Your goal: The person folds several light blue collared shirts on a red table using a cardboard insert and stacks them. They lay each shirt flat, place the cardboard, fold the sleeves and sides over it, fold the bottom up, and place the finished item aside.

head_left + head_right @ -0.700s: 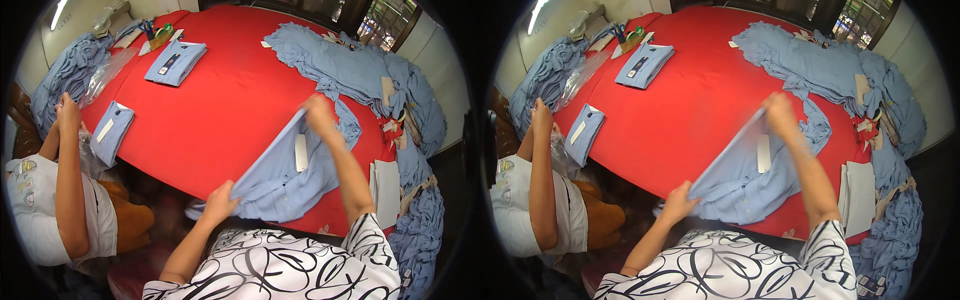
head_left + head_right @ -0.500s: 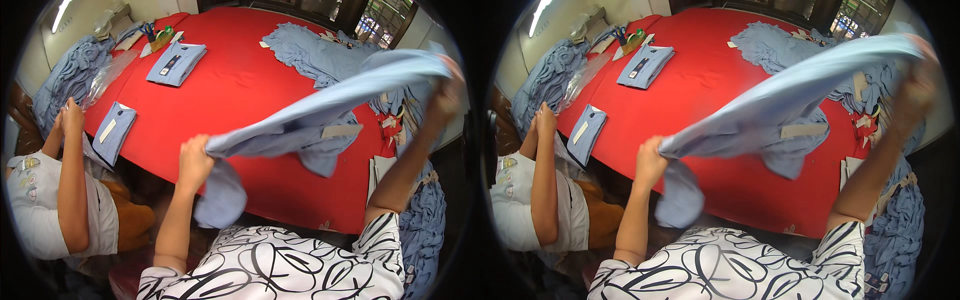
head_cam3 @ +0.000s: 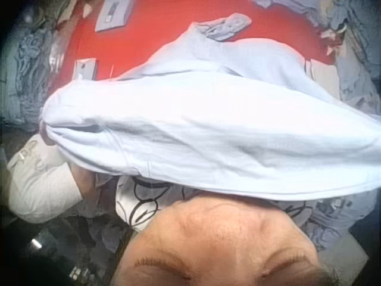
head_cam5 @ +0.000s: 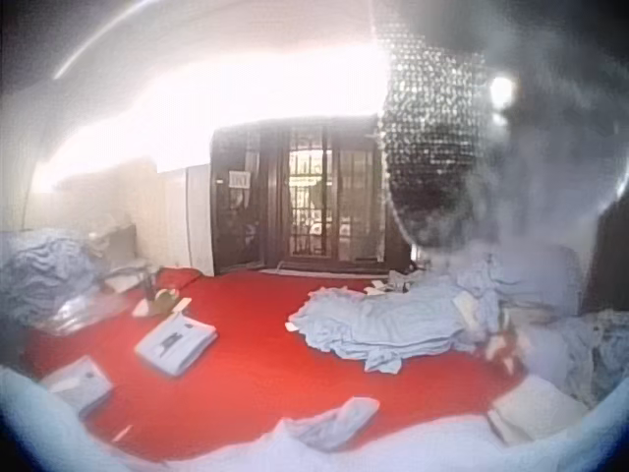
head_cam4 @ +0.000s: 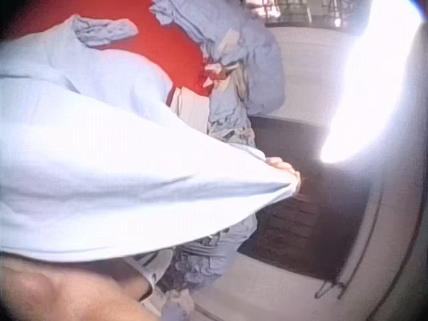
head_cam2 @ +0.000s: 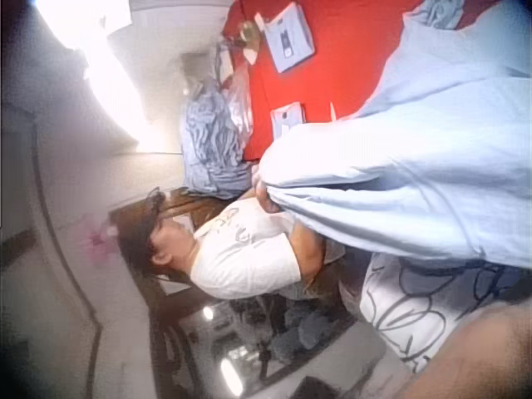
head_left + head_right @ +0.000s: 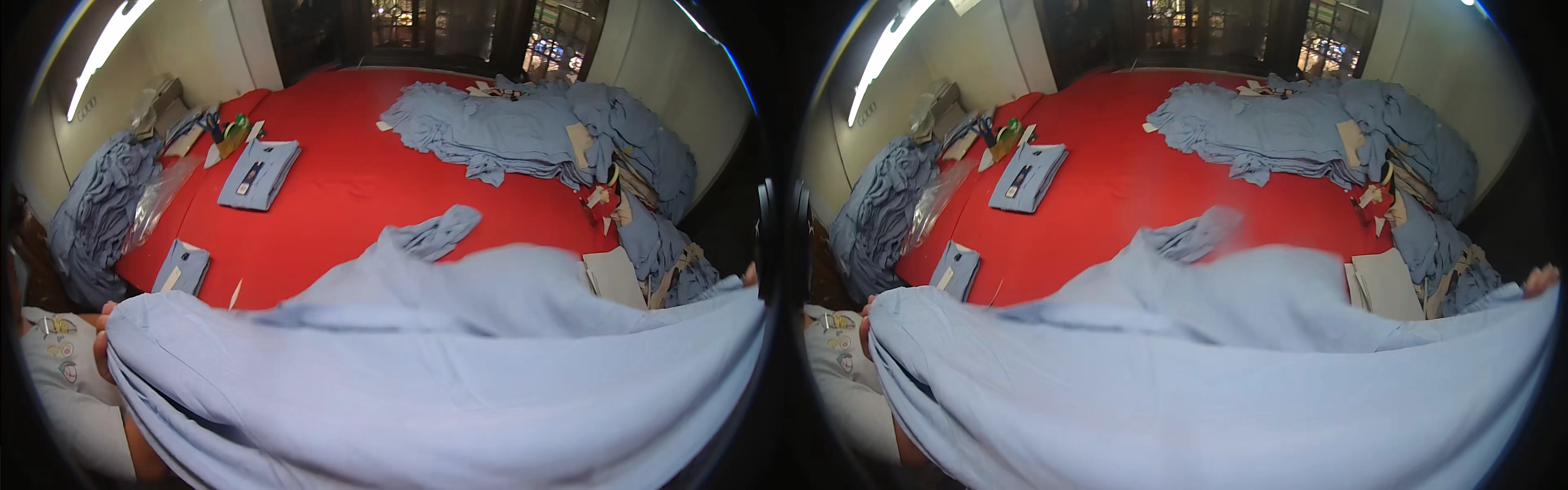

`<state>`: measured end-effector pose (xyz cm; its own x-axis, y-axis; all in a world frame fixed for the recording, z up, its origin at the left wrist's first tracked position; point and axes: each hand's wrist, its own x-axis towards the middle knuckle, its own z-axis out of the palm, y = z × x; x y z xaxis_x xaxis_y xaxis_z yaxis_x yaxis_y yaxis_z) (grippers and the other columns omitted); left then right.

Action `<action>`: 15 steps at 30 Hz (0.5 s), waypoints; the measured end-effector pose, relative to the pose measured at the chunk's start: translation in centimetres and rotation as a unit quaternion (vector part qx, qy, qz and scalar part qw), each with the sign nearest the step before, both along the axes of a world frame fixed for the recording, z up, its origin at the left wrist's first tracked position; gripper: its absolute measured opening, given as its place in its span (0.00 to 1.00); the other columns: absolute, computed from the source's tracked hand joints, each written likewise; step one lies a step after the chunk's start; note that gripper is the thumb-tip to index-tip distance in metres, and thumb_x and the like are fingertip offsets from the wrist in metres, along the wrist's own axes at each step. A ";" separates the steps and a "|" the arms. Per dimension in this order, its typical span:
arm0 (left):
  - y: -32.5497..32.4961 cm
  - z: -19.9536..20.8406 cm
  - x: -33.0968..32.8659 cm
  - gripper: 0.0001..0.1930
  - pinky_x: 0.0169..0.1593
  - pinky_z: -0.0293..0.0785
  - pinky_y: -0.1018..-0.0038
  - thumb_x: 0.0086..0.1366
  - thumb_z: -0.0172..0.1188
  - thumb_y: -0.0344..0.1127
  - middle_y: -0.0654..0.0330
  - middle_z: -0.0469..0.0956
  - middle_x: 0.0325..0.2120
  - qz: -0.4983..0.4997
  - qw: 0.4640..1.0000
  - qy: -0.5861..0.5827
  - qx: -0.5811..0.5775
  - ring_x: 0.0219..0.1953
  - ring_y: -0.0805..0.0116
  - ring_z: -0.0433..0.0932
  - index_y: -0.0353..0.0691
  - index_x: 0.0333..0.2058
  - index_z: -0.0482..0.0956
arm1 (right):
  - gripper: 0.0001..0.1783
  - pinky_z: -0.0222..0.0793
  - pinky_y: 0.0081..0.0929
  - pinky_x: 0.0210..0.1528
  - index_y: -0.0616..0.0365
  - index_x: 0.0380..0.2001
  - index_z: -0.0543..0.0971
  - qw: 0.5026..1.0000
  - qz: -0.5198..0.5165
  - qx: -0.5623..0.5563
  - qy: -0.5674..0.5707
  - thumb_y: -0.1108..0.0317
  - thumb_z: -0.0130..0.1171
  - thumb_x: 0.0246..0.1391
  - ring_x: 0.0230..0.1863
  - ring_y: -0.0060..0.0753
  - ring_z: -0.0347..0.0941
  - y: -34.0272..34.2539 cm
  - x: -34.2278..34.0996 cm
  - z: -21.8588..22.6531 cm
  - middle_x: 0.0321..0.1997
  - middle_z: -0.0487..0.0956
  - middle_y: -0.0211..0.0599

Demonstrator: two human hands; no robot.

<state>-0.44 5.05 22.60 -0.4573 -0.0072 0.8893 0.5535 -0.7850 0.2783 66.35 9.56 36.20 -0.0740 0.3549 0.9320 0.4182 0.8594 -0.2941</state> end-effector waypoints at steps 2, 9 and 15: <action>3.4 3.4 -0.8 0.16 0.47 0.78 0.68 0.66 0.50 0.33 0.51 0.78 0.39 0.017 0.998 0.059 -0.020 0.40 0.62 0.79 0.33 0.50 0.72 | 0.13 0.68 0.25 0.38 0.59 0.44 0.74 0.990 -0.043 -0.117 0.060 0.60 0.53 0.65 0.34 0.22 0.71 5.3 -1.3 -1.7 0.33 0.74 0.29; 34.7 1.8 -2.3 0.41 0.67 0.61 0.63 0.54 0.70 0.33 0.43 0.53 0.69 0.148 0.853 0.298 -0.401 0.66 0.44 0.61 0.38 0.66 0.60 | 0.27 0.55 0.60 0.62 0.46 0.60 0.72 0.859 -0.415 -0.268 -0.135 0.49 0.55 0.61 0.63 0.51 0.66 30.5 -12.2 -15.5 0.64 0.70 0.47; 25.8 -11.5 6.6 0.30 0.64 0.65 0.61 0.59 0.67 0.40 0.46 0.69 0.60 -0.033 0.752 0.382 -0.535 0.63 0.47 0.67 0.38 0.59 0.71 | 0.30 0.39 0.72 0.69 0.43 0.62 0.72 0.806 -0.266 -0.484 -0.211 0.45 0.56 0.59 0.74 0.53 0.50 19.1 -16.3 -31.3 0.72 0.61 0.44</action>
<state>6.19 30.86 11.05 0.2232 0.9008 0.3724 0.8428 -0.3703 0.3905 50.04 28.68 4.90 0.0910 0.9873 0.1305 0.8902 -0.0219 -0.4551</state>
